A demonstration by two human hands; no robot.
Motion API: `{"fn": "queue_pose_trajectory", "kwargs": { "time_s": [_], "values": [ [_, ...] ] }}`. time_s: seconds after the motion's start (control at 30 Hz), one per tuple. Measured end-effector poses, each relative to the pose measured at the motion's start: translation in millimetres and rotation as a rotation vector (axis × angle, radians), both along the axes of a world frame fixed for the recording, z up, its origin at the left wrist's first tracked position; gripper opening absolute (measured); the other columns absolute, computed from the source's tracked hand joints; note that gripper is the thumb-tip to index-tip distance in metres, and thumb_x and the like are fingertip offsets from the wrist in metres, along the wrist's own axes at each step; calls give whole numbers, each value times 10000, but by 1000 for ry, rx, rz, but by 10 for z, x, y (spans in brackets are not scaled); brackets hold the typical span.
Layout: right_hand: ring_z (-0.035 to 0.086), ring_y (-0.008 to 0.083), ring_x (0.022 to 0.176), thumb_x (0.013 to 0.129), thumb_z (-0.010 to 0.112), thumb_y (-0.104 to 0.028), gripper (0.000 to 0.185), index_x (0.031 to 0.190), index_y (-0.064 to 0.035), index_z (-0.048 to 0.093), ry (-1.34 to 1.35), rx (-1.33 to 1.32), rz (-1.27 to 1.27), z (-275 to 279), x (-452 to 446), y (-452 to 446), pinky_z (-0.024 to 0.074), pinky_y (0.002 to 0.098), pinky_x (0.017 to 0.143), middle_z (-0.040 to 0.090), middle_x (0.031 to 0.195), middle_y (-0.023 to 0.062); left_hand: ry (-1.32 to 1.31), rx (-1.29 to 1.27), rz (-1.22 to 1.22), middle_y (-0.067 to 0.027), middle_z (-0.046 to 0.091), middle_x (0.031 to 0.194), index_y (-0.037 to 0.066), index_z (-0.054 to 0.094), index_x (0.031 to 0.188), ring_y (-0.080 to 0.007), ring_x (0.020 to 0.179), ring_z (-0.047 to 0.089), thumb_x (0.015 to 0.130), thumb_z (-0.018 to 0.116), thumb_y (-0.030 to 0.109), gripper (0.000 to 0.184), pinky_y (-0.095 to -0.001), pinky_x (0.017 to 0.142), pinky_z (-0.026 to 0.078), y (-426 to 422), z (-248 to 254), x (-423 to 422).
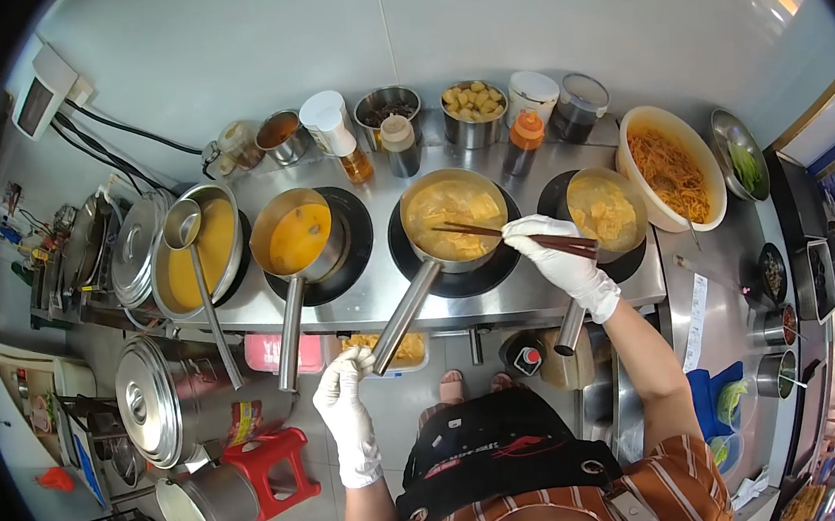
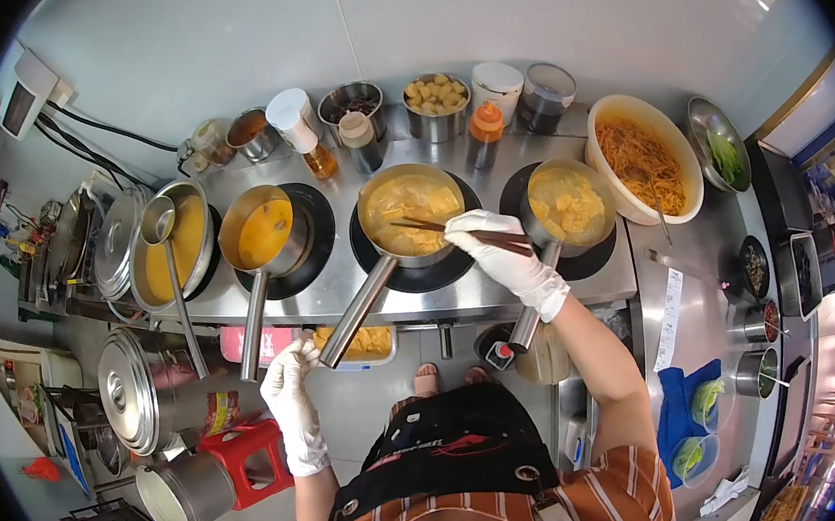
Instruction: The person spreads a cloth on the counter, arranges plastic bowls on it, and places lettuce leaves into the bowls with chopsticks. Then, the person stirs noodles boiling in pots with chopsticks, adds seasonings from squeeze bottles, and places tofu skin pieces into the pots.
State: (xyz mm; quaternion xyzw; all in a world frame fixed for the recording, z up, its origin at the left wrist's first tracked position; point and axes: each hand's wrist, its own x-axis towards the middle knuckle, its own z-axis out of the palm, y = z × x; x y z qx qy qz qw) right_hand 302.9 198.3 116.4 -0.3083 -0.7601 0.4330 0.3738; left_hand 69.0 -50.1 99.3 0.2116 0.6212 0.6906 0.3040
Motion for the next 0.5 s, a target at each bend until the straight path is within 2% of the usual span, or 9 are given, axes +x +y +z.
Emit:
{"fn": "queue_pose_trajectory", "kwargs": {
  "time_s": [0.07,0.17,0.2,0.27,0.33,0.4,0.47,0.5],
  "values": [
    [655,182,859,804,687,-37,95,888,6,683,26,-15,-94,80,110,-31,506,271,790,688,917,93,3,4,4,-153,668,964,-60,627,1029,-203,857,661,943,551,115,209,-318,817,529,5,-5,-8],
    [652,172,854,802,689,-25,79,877,0,688,75,97,-199,234,298,-29,504,281,792,692,898,87,-3,24,12,-149,670,961,-54,632,1026,-198,854,660,944,554,122,209,-311,811,528,-5,-13,-25],
    [650,171,849,799,691,-17,74,871,3,687,60,6,-257,236,346,-30,503,280,792,692,893,87,-6,23,14,-149,670,961,-54,632,1026,-198,854,660,944,554,122,209,-311,811,528,-15,-19,-30],
    [650,173,851,801,690,-20,77,872,10,684,24,101,-229,48,320,47,504,280,797,693,906,93,-13,14,18,-150,671,961,-55,632,1030,-197,852,661,944,556,127,215,-312,812,528,-12,-25,-39],
    [652,174,860,801,693,-26,84,875,13,684,55,51,-123,-144,264,-14,504,282,804,694,918,98,-9,8,4,-151,672,962,-57,630,1034,-199,852,662,943,559,129,219,-315,814,528,1,-36,-36],
    [656,173,881,804,694,-31,87,882,5,684,40,-60,-72,-77,235,-166,506,278,810,693,920,98,-6,-1,-2,-153,672,963,-59,629,1038,-201,852,662,942,562,132,223,-319,816,528,17,-30,-36],
    [652,162,868,814,689,-34,82,890,-3,684,-8,6,-153,22,315,-157,505,275,797,693,913,84,-4,25,-10,-151,673,964,-57,631,1041,-198,851,661,941,564,132,224,-318,816,527,17,-10,-32],
    [648,147,856,827,681,-40,73,892,-7,680,67,-52,-156,95,357,-132,504,271,786,693,909,61,-5,23,-9,-151,673,964,-57,631,1041,-198,851,661,941,564,132,224,-318,816,527,15,-12,-42]
  ]
}}
